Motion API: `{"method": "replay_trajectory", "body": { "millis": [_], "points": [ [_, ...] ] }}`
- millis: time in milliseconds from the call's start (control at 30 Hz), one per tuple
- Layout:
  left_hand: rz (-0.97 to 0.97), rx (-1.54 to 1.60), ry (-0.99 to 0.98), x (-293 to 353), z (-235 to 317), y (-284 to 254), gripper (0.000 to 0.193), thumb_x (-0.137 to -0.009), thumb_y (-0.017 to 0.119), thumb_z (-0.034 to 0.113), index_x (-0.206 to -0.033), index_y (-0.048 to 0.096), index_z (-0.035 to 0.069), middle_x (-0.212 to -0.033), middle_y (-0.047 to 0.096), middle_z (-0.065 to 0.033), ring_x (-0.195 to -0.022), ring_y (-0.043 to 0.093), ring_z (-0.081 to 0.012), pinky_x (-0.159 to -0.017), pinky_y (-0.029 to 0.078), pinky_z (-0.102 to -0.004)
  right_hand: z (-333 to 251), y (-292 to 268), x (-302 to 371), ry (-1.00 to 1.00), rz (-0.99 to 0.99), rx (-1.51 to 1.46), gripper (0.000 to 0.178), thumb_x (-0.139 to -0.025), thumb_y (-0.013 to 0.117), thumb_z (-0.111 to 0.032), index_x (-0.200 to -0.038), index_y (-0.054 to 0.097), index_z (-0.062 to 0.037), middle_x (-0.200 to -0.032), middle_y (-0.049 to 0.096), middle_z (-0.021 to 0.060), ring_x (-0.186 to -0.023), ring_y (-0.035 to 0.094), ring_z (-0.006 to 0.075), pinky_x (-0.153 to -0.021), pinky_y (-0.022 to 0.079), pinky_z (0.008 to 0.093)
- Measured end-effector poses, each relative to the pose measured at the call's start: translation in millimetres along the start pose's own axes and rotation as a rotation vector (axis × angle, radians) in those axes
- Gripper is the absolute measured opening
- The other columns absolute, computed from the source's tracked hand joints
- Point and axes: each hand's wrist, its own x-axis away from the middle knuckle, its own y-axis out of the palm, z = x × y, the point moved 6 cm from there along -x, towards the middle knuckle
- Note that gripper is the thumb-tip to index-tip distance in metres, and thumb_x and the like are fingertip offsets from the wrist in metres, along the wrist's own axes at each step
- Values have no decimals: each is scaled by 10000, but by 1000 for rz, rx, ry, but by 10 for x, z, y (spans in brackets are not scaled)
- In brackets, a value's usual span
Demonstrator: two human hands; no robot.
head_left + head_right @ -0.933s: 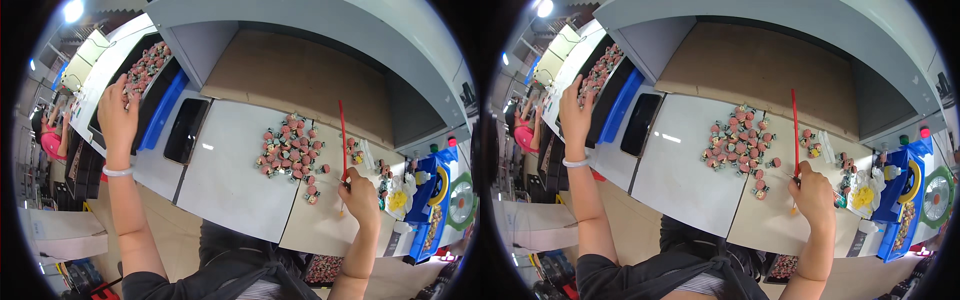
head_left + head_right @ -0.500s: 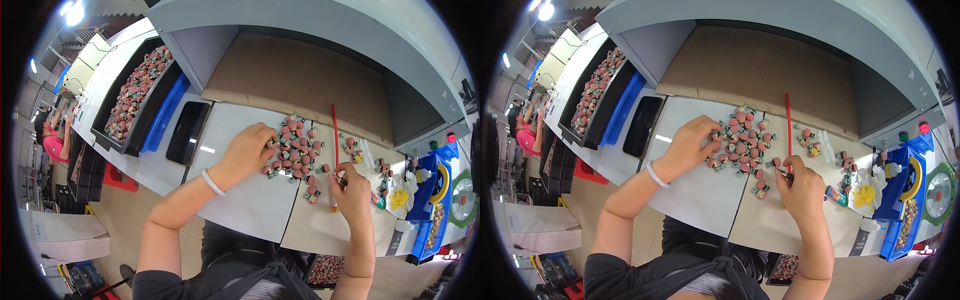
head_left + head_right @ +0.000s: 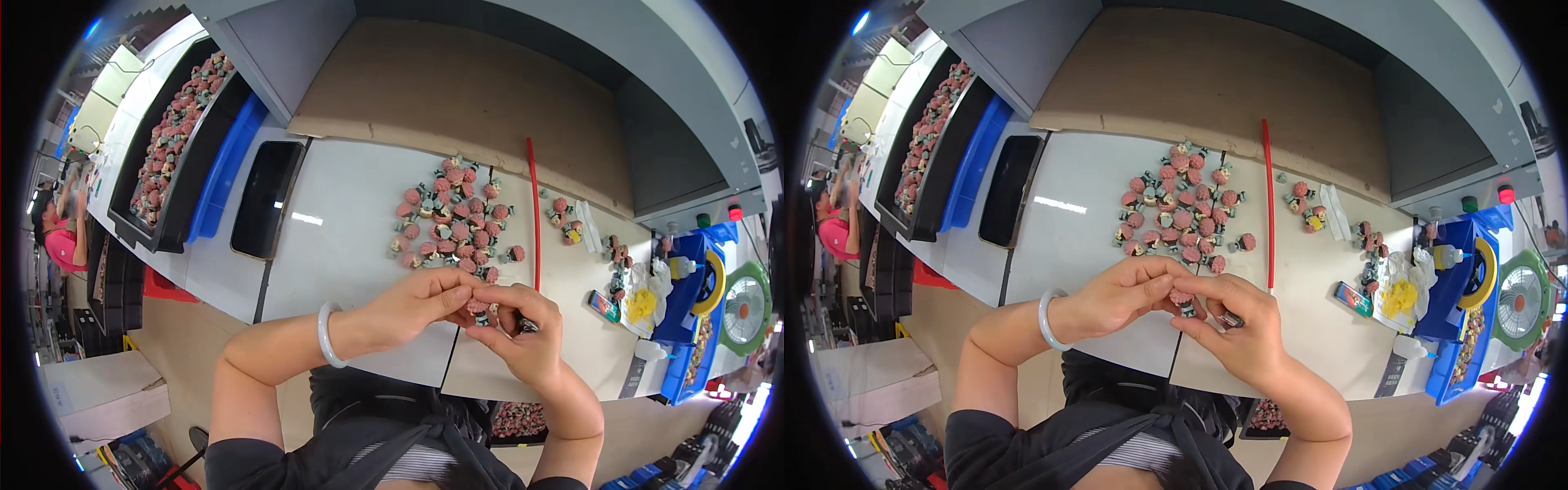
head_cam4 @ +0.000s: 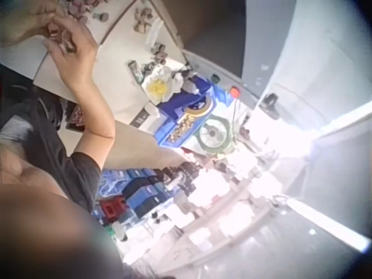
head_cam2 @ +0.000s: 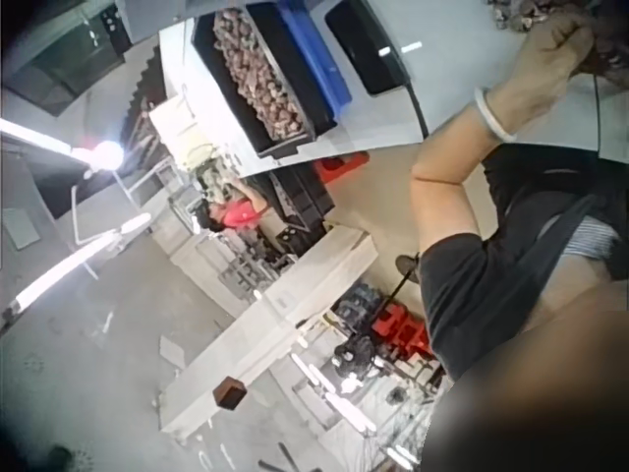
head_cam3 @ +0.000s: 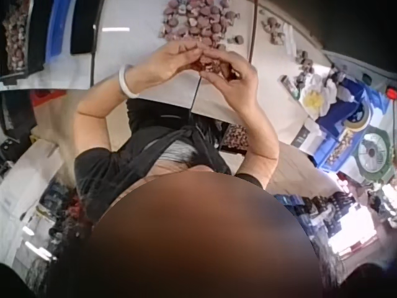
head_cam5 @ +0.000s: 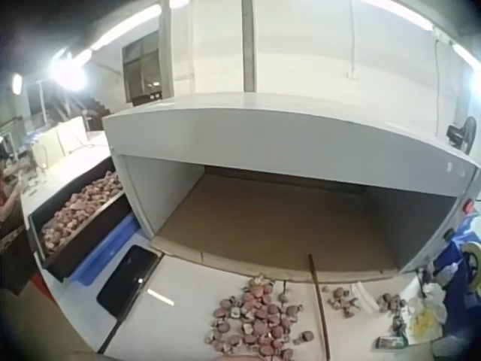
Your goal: The recorder is finishing small toy figurines by using a paintbrush and manual assembly on a factory workbench.
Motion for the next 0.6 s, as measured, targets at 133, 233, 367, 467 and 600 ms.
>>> {"method": "replay_trajectory", "body": {
  "millis": [133,233,367,467,600],
  "points": [
    [-34,-34,3,35,5,21,258,-938,395,228,-1082,475,29,-988,529,-37,-970,503,-104,-853,411,-274,13,20,40,61,-14,-55,447,-588,773,-19,-996,592,-5,-609,448,-39,-488,304,30,-454,294,180],
    [-32,-3,16,64,9,27,247,-928,422,211,-1090,452,28,-988,526,-39,-973,499,-102,-851,409,-271,25,50,59,85,-26,-49,440,-583,798,-77,-955,580,11,-588,444,-46,-478,307,28,-450,291,182],
    [-74,-22,100,57,-38,60,260,-884,509,126,-1106,414,30,-1027,512,-57,-984,508,-130,-866,409,-273,62,51,72,94,22,-28,456,-569,818,-125,-917,548,-4,-628,464,-40,-488,334,24,-450,284,178],
    [-14,-12,51,54,-70,-11,280,-854,536,59,-1103,411,29,-1063,496,-74,-1004,511,-160,-863,446,-320,36,24,33,109,34,-25,433,-574,808,-101,-905,540,-24,-639,475,-28,-500,355,35,-444,292,182],
    [61,75,196,81,44,-58,270,-853,520,36,-1106,428,19,-1075,490,-86,-1020,509,-178,-836,487,-374,110,-416,30,245,318,185,290,-677,713,-74,-901,534,-26,-612,493,3,-462,365,73,-438,298,212]
  ]
}}
